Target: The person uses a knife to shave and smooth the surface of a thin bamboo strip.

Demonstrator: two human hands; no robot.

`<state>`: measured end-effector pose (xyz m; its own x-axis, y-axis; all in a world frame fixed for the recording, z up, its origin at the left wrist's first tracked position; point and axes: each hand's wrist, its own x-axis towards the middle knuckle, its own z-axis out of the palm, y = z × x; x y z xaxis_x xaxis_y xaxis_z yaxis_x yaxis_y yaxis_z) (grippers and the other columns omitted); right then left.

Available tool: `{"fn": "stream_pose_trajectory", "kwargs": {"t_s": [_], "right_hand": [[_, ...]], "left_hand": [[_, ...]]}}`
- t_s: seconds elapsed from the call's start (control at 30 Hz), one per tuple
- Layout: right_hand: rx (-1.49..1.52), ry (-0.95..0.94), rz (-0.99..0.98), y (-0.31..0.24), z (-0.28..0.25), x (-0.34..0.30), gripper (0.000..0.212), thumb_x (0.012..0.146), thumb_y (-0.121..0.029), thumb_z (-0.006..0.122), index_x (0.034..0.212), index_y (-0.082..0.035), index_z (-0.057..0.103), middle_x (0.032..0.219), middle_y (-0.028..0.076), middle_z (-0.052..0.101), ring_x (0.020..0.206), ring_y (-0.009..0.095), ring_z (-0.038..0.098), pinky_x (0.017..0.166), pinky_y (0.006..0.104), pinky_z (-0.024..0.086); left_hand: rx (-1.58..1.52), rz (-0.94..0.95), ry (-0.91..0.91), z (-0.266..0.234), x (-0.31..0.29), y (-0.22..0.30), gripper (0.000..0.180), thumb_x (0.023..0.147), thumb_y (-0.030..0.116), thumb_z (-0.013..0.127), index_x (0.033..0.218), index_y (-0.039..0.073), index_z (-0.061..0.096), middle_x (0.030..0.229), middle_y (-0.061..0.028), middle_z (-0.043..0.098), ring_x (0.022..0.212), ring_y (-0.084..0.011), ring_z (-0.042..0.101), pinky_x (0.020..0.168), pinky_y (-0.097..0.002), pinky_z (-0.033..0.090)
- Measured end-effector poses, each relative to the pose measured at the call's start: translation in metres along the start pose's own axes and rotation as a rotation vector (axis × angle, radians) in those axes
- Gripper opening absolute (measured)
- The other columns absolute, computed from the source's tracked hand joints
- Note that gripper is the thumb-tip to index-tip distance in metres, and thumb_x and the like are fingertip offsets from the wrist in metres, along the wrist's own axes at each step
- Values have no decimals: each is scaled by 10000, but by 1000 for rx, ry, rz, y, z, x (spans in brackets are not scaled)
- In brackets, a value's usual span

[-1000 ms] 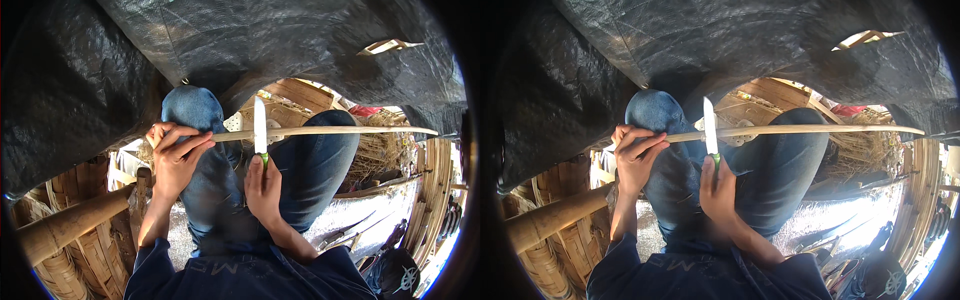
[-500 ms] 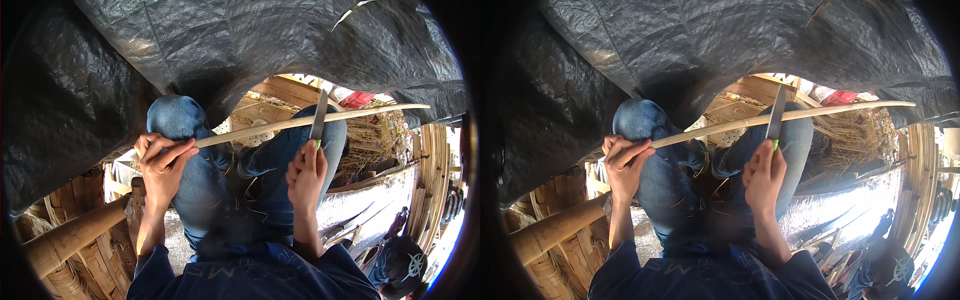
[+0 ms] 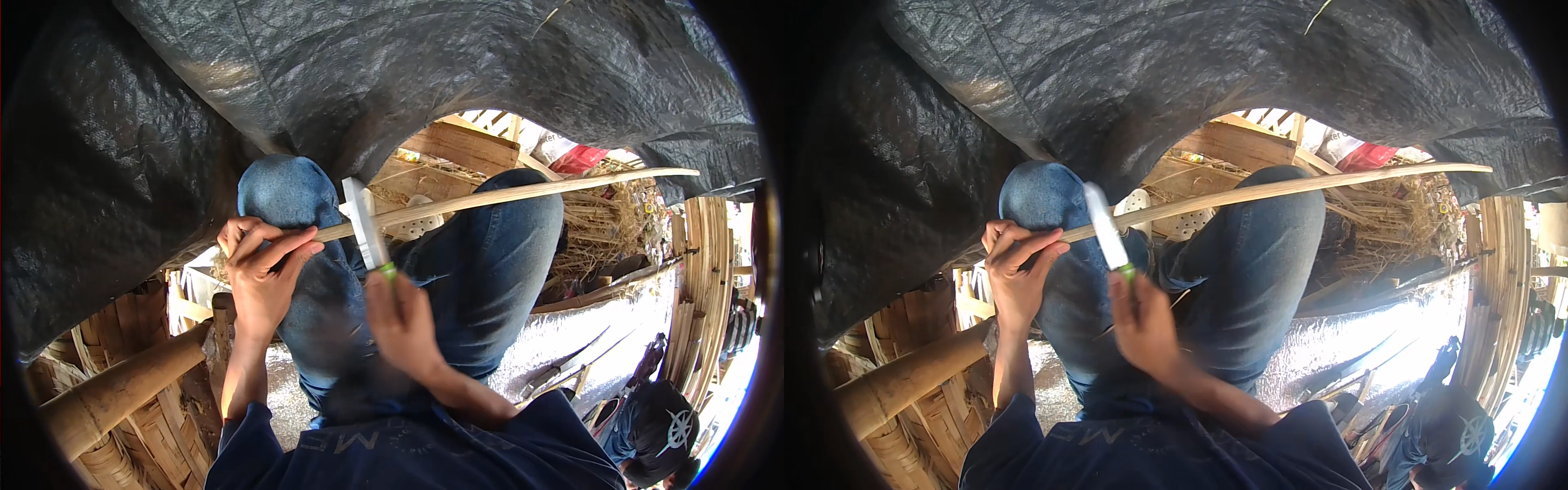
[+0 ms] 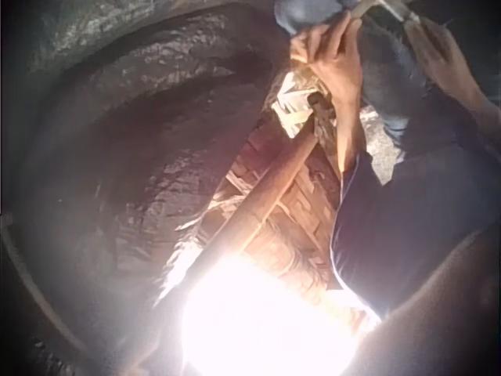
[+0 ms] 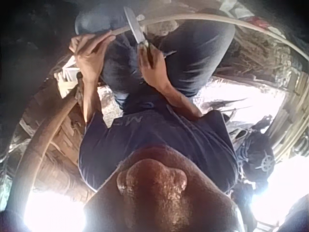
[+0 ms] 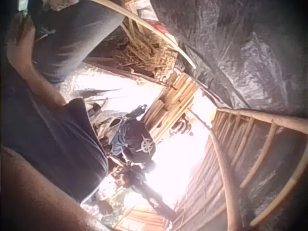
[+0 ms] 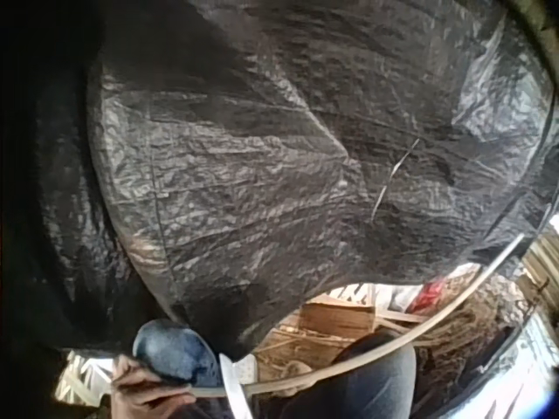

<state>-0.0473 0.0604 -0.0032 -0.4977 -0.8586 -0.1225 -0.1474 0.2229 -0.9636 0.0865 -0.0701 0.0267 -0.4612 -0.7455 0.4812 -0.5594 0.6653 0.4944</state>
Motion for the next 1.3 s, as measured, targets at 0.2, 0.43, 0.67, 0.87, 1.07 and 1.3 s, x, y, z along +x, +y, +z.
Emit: {"fn": "stream_pose_trajectory", "kwargs": {"t_s": [0.2, 0.43, 0.67, 0.87, 1.07, 1.3], "right_hand": [[612, 346, 127, -32, -126, 46, 251, 975, -321, 458, 915, -91, 540, 602, -51, 402, 404, 10, 262, 321, 182, 153], [386, 373, 266, -51, -113, 31, 302, 990, -341, 424, 904, -66, 516, 579, -52, 315, 397, 14, 227, 326, 189, 133], [830, 446, 383, -23, -69, 15, 257, 989, -327, 437, 913, -92, 508, 625, -34, 423, 473, 36, 372, 387, 204, 279], [-8, 281, -118, 0, -15, 9, 222, 996, -231, 431, 866, -60, 487, 627, -9, 464, 560, 55, 417, 500, 219, 370], [267, 401, 3, 2, -10, 18, 215, 975, -169, 471, 809, -34, 491, 604, -7, 445, 515, 99, 433, 470, 223, 344], [1256, 503, 398, -2, -48, 33, 142, 955, -127, 488, 864, -24, 527, 671, 22, 475, 594, 90, 450, 515, 268, 374]], "left_hand": [[-111, -119, 31, -4, -4, -1, 261, 617, 227, 813, 853, 153, 730, 738, 50, 600, 788, -153, 498, 817, -329, 336], [-13, 46, -48, -13, -1, -2, 251, 609, 113, 809, 849, 121, 736, 812, 4, 653, 819, -160, 526, 766, -326, 397], [-20, 161, 75, -8, -2, -10, 222, 598, 73, 795, 810, 94, 733, 723, 17, 665, 734, -145, 528, 743, -308, 381], [-31, 153, 38, -6, -2, -12, 222, 622, 127, 794, 833, 154, 732, 739, 59, 660, 747, -120, 529, 800, -334, 345], [-42, 115, 25, 0, -2, -9, 205, 627, 151, 796, 822, 137, 734, 678, 40, 629, 751, -136, 528, 804, -342, 340], [-40, 87, 9, -10, -3, -8, 176, 645, 167, 791, 806, 130, 728, 679, 34, 630, 746, -142, 534, 816, -341, 333]]}}
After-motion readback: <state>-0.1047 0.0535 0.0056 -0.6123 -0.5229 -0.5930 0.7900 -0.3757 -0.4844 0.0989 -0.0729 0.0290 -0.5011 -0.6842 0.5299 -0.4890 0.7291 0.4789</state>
